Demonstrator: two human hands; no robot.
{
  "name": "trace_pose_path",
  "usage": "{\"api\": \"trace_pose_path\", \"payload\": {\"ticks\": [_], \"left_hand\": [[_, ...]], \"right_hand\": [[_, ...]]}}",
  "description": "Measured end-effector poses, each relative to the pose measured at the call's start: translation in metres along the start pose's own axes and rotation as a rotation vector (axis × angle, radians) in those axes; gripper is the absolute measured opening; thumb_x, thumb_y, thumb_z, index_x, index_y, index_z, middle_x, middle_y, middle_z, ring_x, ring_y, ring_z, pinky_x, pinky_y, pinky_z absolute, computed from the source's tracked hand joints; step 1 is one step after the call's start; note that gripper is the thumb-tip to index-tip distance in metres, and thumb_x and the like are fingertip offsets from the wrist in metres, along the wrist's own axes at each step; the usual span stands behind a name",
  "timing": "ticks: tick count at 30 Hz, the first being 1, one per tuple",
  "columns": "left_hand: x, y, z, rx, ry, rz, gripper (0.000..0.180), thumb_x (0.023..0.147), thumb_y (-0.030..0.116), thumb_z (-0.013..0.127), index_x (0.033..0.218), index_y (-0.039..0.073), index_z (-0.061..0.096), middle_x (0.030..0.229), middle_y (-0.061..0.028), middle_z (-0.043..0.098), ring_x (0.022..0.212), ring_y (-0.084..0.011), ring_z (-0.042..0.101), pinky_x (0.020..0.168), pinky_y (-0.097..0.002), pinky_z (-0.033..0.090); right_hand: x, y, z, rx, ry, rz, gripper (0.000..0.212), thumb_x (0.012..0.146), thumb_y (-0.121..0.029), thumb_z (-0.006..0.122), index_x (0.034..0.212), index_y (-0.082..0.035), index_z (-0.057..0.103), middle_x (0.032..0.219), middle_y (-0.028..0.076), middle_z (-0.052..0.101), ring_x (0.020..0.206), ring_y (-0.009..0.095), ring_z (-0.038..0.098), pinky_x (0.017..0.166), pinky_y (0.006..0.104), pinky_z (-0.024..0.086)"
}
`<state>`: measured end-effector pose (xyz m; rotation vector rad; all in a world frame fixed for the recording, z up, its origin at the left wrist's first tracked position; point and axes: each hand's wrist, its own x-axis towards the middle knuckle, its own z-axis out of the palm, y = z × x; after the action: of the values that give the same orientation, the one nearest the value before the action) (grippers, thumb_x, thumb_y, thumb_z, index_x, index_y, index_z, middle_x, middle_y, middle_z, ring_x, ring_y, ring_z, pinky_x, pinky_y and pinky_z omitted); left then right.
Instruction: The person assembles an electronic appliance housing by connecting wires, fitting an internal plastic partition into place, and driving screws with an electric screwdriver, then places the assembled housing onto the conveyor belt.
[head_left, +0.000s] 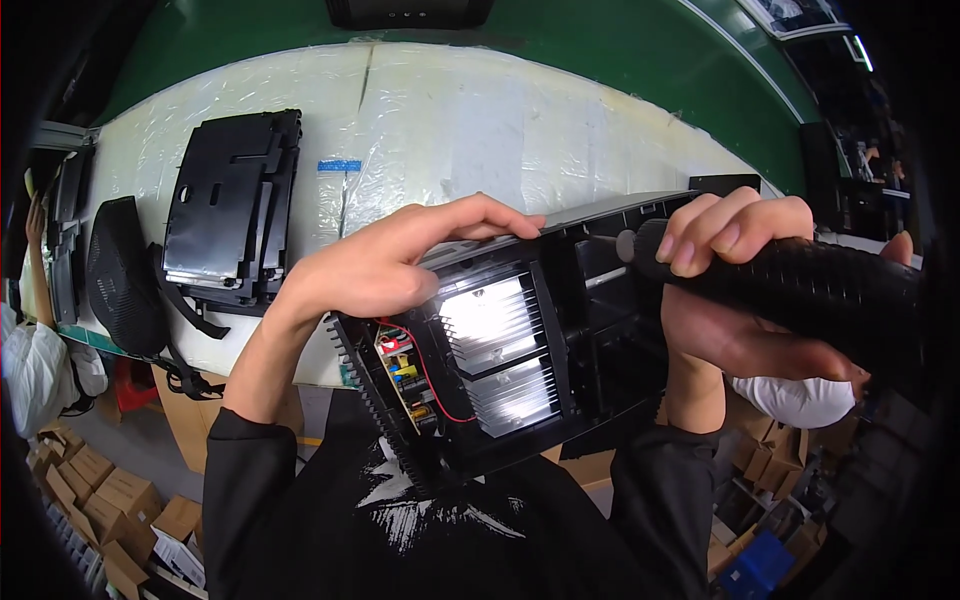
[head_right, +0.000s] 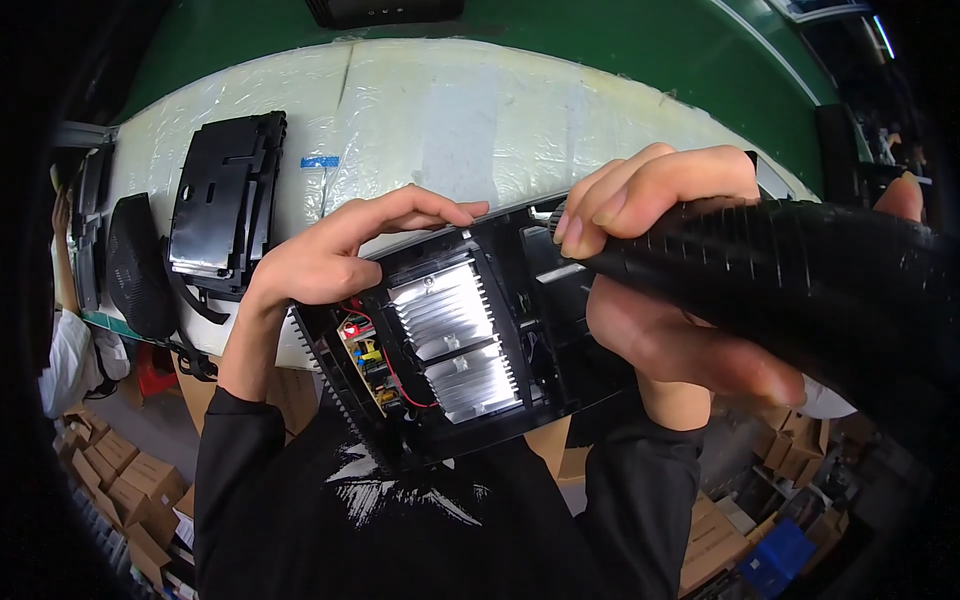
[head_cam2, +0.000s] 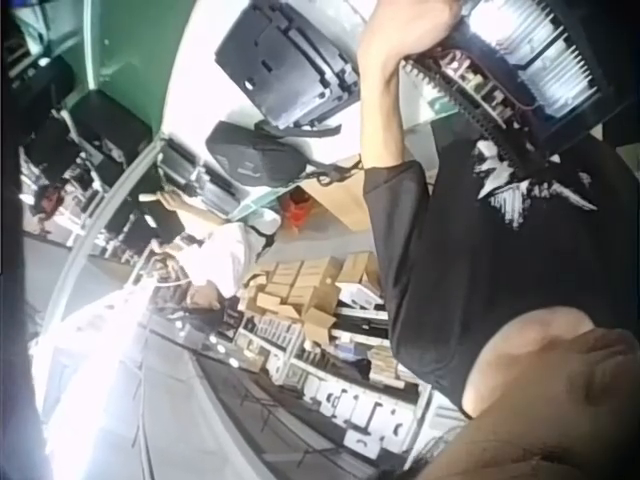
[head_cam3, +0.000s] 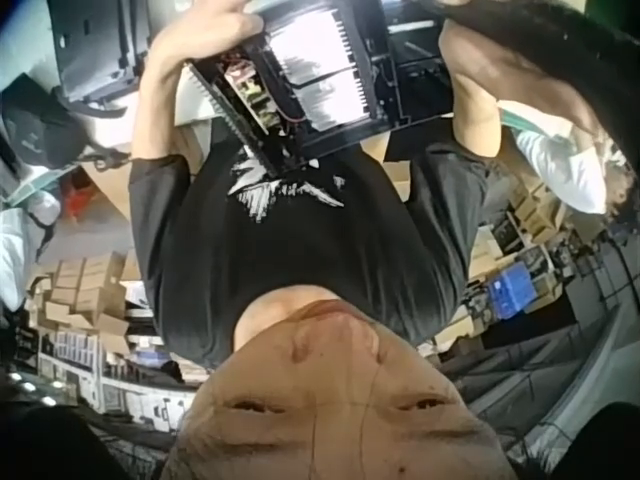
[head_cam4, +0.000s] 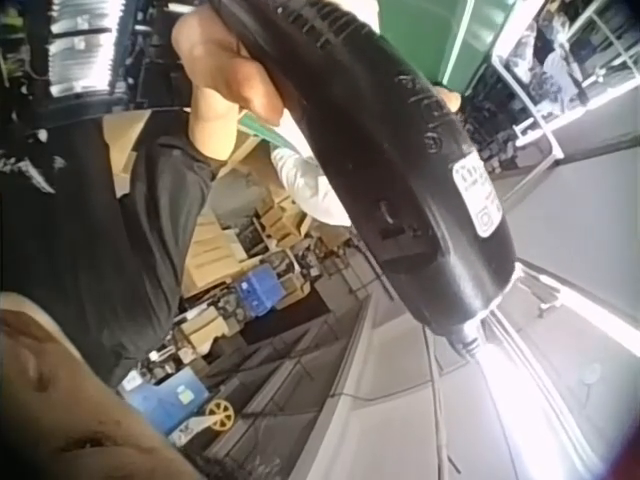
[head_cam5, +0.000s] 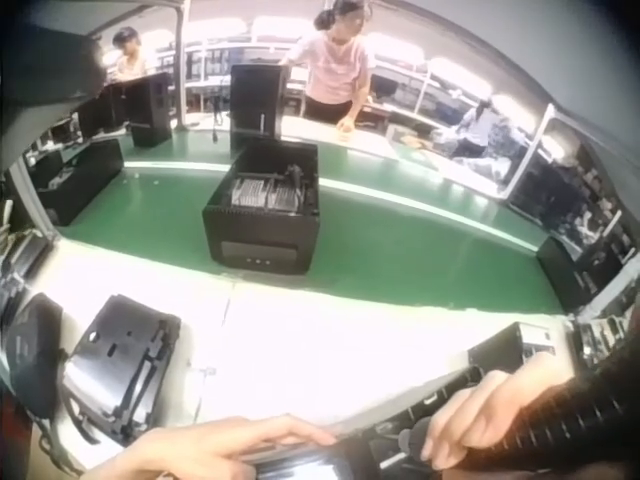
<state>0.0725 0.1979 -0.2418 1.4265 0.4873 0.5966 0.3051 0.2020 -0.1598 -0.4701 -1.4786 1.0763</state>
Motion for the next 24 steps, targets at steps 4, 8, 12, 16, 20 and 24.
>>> {"api": "trace_pose_path", "payload": {"ticks": [4, 8, 12, 16, 20, 24], "left_hand": [[-0.001, 0.000, 0.000, -0.008, -0.001, -0.020, 0.074, 0.054, -0.007, 0.040, 0.127, 0.003, 0.047, 0.130, -0.0162, 0.051, 0.125, -0.0282, 0.046, 0.107, -0.0379, 0.031], [0.000, 0.004, 0.000, -0.139, -0.011, -0.061, 0.072, 0.049, -0.006, 0.037, 0.121, -0.005, 0.045, 0.139, -0.0230, 0.041, 0.135, -0.0300, 0.033, 0.114, -0.0382, 0.019], [-0.001, 0.002, -0.001, -0.118, -0.037, -0.059, 0.070, 0.049, -0.007, 0.038, 0.119, -0.004, 0.047, 0.139, -0.0234, 0.040, 0.135, -0.0298, 0.032, 0.114, -0.0381, 0.018], [-0.002, -0.004, 0.000, -0.130, 0.016, -0.051, 0.070, 0.053, -0.011, 0.040, 0.122, 0.001, 0.050, 0.128, -0.0159, 0.052, 0.124, -0.0256, 0.046, 0.108, -0.0361, 0.029], [0.000, 0.000, -0.002, -0.147, -0.006, -0.085, 0.069, 0.054, -0.011, 0.040, 0.121, 0.001, 0.050, 0.126, -0.0148, 0.053, 0.124, -0.0245, 0.046, 0.109, -0.0356, 0.027], [0.000, -0.002, -0.003, -0.162, 0.005, -0.059, 0.068, 0.054, -0.010, 0.041, 0.121, 0.001, 0.050, 0.126, -0.0141, 0.052, 0.125, -0.0241, 0.045, 0.109, -0.0354, 0.028]], "right_hand": [[-0.005, 0.005, 0.004, 0.051, 0.046, 0.006, 0.091, 0.061, -0.089, 0.043, 0.081, 0.000, 0.050, 0.062, 0.011, 0.051, 0.055, 0.022, 0.054, 0.054, 0.0319, 0.045], [-0.004, 0.008, 0.006, 0.031, 0.037, 0.032, 0.091, 0.060, -0.089, 0.044, 0.081, 0.000, 0.050, 0.062, 0.011, 0.052, 0.055, 0.022, 0.054, 0.055, 0.0319, 0.045], [-0.002, 0.014, 0.004, 0.016, -0.023, 0.035, 0.092, 0.060, -0.090, 0.040, 0.080, -0.001, 0.049, 0.061, 0.009, 0.052, 0.053, 0.019, 0.053, 0.051, 0.0302, 0.045], [-0.002, 0.026, 0.010, 0.009, 0.001, 0.000, 0.093, 0.059, -0.092, 0.036, 0.080, -0.002, 0.047, 0.060, 0.008, 0.051, 0.051, 0.018, 0.052, 0.050, 0.0290, 0.046], [-0.002, 0.027, 0.012, -0.007, -0.031, 0.022, 0.095, 0.057, -0.093, 0.035, 0.081, -0.002, 0.046, 0.059, 0.008, 0.050, 0.052, 0.018, 0.053, 0.052, 0.0289, 0.046], [0.003, 0.025, 0.008, -0.043, 0.017, 0.120, 0.093, 0.061, -0.092, 0.033, 0.079, -0.002, 0.048, 0.059, 0.008, 0.051, 0.051, 0.018, 0.053, 0.053, 0.0278, 0.046]]}}
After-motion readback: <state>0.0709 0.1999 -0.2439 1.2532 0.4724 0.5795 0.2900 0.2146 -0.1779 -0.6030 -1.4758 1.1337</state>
